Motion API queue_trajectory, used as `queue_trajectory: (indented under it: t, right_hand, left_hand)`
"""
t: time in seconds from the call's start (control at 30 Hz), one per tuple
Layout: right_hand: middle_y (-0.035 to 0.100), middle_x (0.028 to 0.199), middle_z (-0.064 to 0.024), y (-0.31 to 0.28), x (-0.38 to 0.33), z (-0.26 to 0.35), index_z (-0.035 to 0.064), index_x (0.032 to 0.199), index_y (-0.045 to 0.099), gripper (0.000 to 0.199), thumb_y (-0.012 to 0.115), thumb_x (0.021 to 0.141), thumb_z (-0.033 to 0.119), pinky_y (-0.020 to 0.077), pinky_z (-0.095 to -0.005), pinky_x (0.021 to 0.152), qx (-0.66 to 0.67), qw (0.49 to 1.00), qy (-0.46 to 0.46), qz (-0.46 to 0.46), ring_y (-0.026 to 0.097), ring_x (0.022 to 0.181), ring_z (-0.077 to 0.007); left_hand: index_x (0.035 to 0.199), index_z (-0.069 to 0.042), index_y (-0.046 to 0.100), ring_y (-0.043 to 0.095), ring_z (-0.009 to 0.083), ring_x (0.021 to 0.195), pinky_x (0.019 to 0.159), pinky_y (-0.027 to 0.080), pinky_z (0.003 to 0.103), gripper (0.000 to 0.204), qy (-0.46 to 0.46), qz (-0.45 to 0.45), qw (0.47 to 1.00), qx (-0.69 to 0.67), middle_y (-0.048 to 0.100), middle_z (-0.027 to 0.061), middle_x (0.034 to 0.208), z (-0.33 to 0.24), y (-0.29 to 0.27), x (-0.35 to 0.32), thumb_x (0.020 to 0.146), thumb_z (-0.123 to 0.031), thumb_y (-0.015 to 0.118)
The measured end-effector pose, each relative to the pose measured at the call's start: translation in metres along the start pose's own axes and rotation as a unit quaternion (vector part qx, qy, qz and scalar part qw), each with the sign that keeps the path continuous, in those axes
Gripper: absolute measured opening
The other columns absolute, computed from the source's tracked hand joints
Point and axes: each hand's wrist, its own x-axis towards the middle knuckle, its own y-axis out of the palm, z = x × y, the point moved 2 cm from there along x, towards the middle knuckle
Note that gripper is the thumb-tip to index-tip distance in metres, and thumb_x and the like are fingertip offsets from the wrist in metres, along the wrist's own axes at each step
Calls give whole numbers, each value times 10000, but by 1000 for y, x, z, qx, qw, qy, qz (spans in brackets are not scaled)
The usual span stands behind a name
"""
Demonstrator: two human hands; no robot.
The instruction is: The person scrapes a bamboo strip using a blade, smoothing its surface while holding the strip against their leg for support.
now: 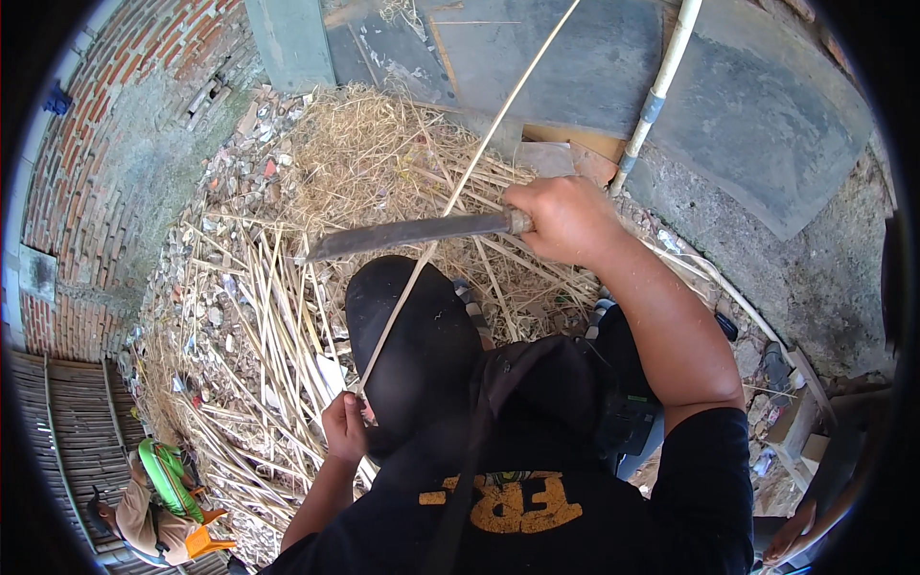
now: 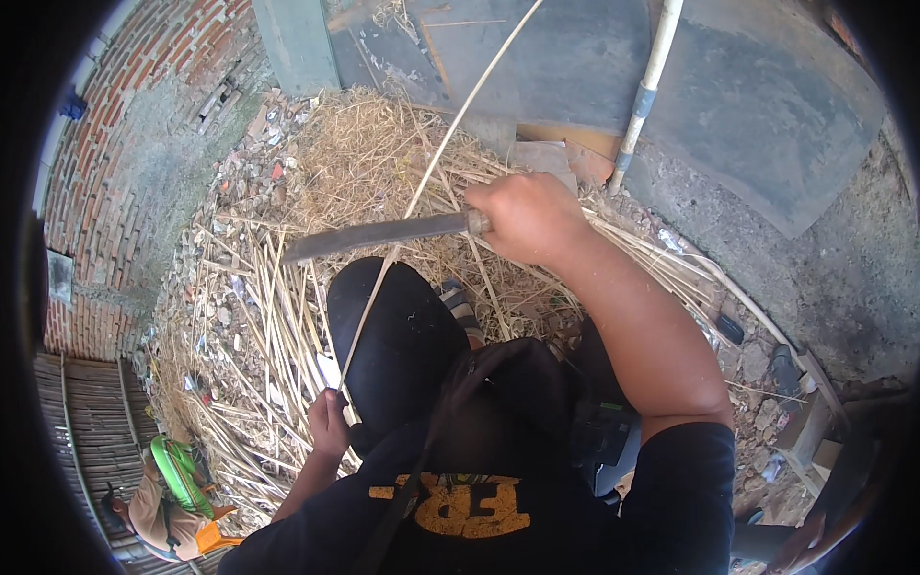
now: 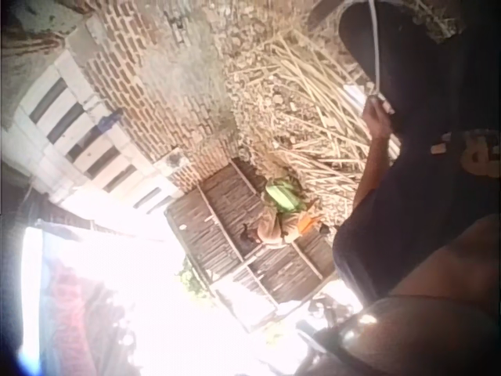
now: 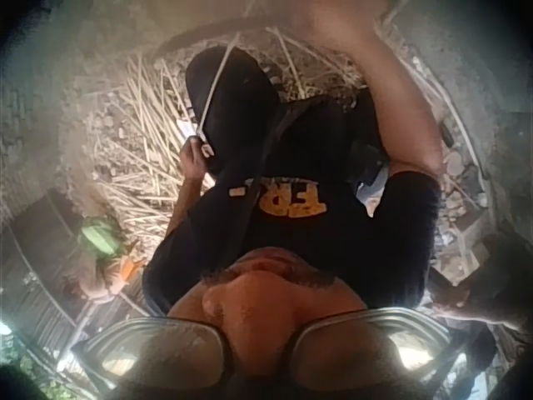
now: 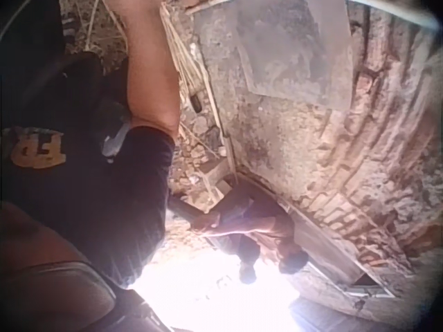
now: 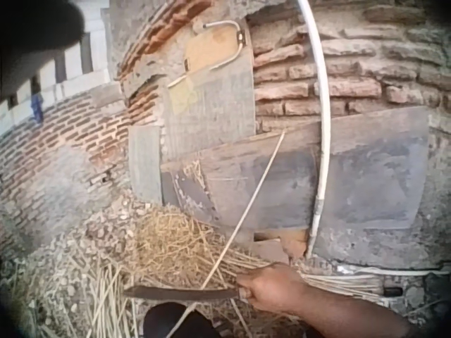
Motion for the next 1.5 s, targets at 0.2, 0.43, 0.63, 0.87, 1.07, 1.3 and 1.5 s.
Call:
queue_trajectory:
  t: [0.2, 0.43, 0.63, 0.87, 1.07, 1.3, 1.5]
  right_hand:
    - [720, 872, -114, 15, 4, -6, 121, 968, 668, 219, 697, 752, 136, 571, -481, 748, 6, 999, 16, 42, 718, 868, -324]
    - [710, 835, -118, 11, 3, 8, 103, 959, 653, 212, 694, 754, 131, 567, -490, 737, 5, 1000, -24, -17, 712, 845, -342]
    - [707, 839, -126, 12, 5, 4, 94, 965, 652, 214, 688, 758, 130, 576, -472, 742, 35, 999, 40, 11, 718, 836, -329]
    - [701, 818, -119, 10, 2, 17, 98, 970, 653, 208, 688, 769, 136, 578, -477, 728, -12, 999, 15, -28, 718, 828, -334]
    - [710, 840, -114, 7, 5, -9, 102, 972, 658, 206, 685, 768, 119, 579, -472, 737, 52, 994, 100, -13, 721, 833, -329]
    - [704, 834, -132, 11, 6, 3, 88, 938, 651, 185, 684, 759, 118, 572, -478, 735, 18, 999, 41, 2, 710, 835, -348]
    - [706, 835, -131, 12, 6, 9, 96, 958, 665, 200, 684, 761, 124, 576, -469, 739, 9, 999, 39, -13, 715, 830, -337]
  left_hand:
    - [765, -23, 520, 436, 101, 604, 574, 363, 298, 493, -3, 37, 999, 25, 497, 16, 636, -8, 2, 19, 1097, -360, 382]
    - [760, -13, 520, 450, 114, 586, 551, 379, 313, 460, -15, 64, 998, -12, 506, 40, 599, -7, -3, 19, 1090, -317, 418]
    - [757, -17, 504, 447, 139, 574, 548, 386, 328, 486, -28, 75, 996, 39, 492, 64, 588, 7, -6, 8, 1090, -357, 404]
    - [772, -18, 512, 490, 166, 550, 536, 399, 337, 496, 18, 43, 996, 75, 517, 78, 577, 5, -2, 5, 1085, -390, 411]
    - [794, -28, 530, 561, 196, 547, 550, 436, 334, 473, 27, 30, 995, 94, 556, 99, 588, 2, 4, 7, 1079, -389, 420]
    - [801, -24, 528, 567, 225, 559, 551, 430, 354, 481, 13, 56, 994, 91, 548, 119, 600, 11, 2, 11, 1082, -394, 406]
    - [796, -27, 529, 576, 309, 540, 537, 432, 378, 466, 24, 35, 992, 120, 543, 146, 595, 4, -1, 7, 1079, -377, 406]
